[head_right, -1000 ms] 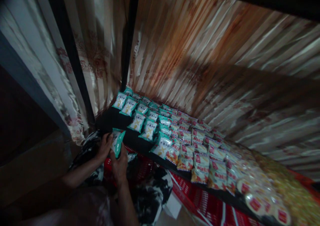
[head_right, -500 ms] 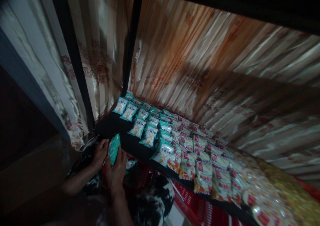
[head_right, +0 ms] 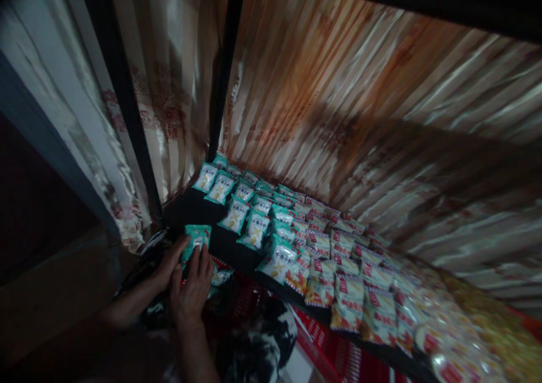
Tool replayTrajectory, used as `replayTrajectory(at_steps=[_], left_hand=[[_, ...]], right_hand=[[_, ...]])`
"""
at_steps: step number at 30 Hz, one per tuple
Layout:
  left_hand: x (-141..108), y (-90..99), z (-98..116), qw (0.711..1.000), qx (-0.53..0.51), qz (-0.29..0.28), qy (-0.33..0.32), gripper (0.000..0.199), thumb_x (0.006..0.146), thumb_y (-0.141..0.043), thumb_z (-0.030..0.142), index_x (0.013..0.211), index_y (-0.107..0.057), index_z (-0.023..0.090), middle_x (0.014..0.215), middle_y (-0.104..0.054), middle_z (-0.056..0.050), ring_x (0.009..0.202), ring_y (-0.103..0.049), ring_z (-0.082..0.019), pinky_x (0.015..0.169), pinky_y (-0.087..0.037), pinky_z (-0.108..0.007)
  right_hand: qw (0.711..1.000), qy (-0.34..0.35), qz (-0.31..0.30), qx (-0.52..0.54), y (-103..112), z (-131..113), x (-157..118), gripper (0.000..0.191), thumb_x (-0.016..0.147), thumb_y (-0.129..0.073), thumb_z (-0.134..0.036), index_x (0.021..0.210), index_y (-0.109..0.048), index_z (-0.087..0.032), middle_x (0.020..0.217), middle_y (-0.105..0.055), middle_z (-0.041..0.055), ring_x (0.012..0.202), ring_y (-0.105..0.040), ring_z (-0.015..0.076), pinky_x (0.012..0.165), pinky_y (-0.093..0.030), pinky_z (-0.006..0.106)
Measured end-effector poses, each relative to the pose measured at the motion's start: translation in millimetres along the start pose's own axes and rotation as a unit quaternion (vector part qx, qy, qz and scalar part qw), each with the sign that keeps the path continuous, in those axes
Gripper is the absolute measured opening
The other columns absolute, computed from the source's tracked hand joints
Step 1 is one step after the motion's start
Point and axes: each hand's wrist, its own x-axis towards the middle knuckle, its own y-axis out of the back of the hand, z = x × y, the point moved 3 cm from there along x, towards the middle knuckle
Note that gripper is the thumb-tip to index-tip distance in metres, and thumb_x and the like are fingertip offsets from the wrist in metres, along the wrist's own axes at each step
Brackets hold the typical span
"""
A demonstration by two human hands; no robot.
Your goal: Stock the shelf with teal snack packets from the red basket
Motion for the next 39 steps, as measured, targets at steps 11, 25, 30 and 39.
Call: replayTrajectory(at_steps=[11,25,30,39], left_hand=[[5.0,1.0,-7.4,0.995,-0.006,-0.040,0.088,0.058,0.067,-0.068,0.052,0.116,-0.056,0.023,0.128,-0.057,-0.009,0.121,-0.051,-0.024,0.101,-0.037,-0.034],[10.2,-1.1,-4.4,0.993,-0.041,-0.035,0.103,0.052,0.060,-0.072,0.050,0.097,-0.066,0.015,0.100,-0.071,-0.010,0.100,-0.063,-0.025,0.090,-0.045,-0.035],[8.3,-4.9,1.1,0.987,-0.102,-0.044,0.118,0.052,0.061,-0.071,0.047,0.101,-0.064,0.016,0.091,-0.072,-0.006,0.083,-0.067,-0.021,0.079,-0.049,-0.033],[7.0,-2.0,-0.7,0.988,-0.098,-0.042,0.116,0.048,0.065,-0.066,0.051,0.098,-0.067,0.016,0.091,-0.072,-0.006,0.083,-0.067,-0.022,0.075,-0.050,-0.032]], right_hand=[[1.000,0.023,-0.006,-0.014,-6.5,-0.6,-0.8,0.047,0.091,-0.039,-0.027,0.135,-0.042,-0.010,0.140,-0.042,0.0175,0.128,-0.037,0.0266,0.098,-0.039,0.050],[0.998,0.012,0.010,0.060,-15.0,15.3,-1.5,0.040,0.093,-0.036,-0.025,0.130,-0.047,-0.014,0.135,-0.048,0.0143,0.129,-0.036,0.0237,0.101,-0.037,0.049],[0.984,-0.115,0.046,0.128,-17.4,38.6,2.4,0.050,0.092,-0.035,-0.040,0.130,-0.046,-0.009,0.130,-0.051,0.0195,0.123,-0.045,0.0255,0.099,-0.038,0.047],[0.924,-0.228,-0.008,0.307,-18.1,45.1,8.0,0.047,0.089,-0.041,-0.046,0.119,-0.059,-0.015,0.109,-0.067,0.0116,0.097,-0.064,0.0210,0.082,-0.049,0.032]])
